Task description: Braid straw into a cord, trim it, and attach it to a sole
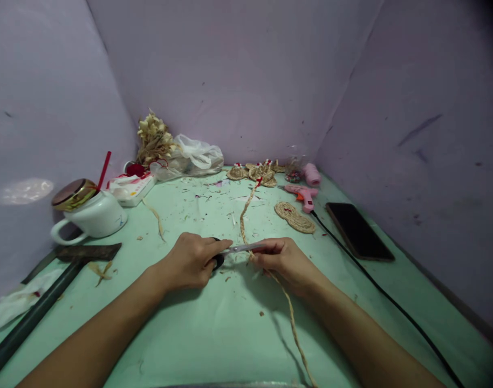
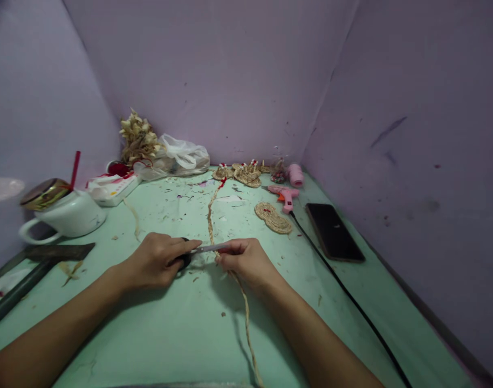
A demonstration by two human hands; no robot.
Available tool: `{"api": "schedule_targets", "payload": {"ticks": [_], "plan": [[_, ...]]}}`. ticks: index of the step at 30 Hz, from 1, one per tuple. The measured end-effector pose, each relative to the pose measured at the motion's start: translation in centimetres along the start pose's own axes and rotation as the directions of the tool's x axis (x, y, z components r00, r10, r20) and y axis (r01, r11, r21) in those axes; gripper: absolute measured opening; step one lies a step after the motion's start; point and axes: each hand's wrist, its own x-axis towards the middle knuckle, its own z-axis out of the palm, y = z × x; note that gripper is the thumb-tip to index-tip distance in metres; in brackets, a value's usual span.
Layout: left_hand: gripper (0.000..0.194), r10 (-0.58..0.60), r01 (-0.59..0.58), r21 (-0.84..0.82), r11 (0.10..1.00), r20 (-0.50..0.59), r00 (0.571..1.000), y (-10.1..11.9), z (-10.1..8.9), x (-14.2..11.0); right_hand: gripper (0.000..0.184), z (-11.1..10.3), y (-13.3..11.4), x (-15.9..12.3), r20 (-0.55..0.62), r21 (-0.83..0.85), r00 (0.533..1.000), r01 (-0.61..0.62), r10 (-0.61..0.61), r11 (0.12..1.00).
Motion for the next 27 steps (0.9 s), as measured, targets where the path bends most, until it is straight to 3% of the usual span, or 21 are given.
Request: {"api": "schedule_targets", "payload": {"ticks": [4,6,15,27], "plan": [[0.044,-0.116,0.098,-0.199,0.975,-0.084,0.990,0.0,-0.5,0.2,0.019,0.0,-0.1,0.2,-0.055,0.101,0.997,-0.056,0.061,0.993],[0.043,-0.145,0.118,-0.221,0.968,-0.111,0.983,0.0,-0.6,0.3,0.020,-0.1,-0.1,0.3,-0.062,0.127,0.995,-0.073,0.081,0.989],[0.050,-0.088,0.092,0.157,0.983,-0.033,0.996,-0.1,0.0,0.3,0.030,0.1,-0.1,0.1,-0.144,0.076,0.989,-0.005,0.016,0.997],[0.047,-0.089,0.091,0.188,0.978,-0.020,0.996,-1.1,0.2,0.0,0.030,0.1,-0.1,0.2,-0.191,-0.068,0.979,0.053,-0.065,0.996]]}}
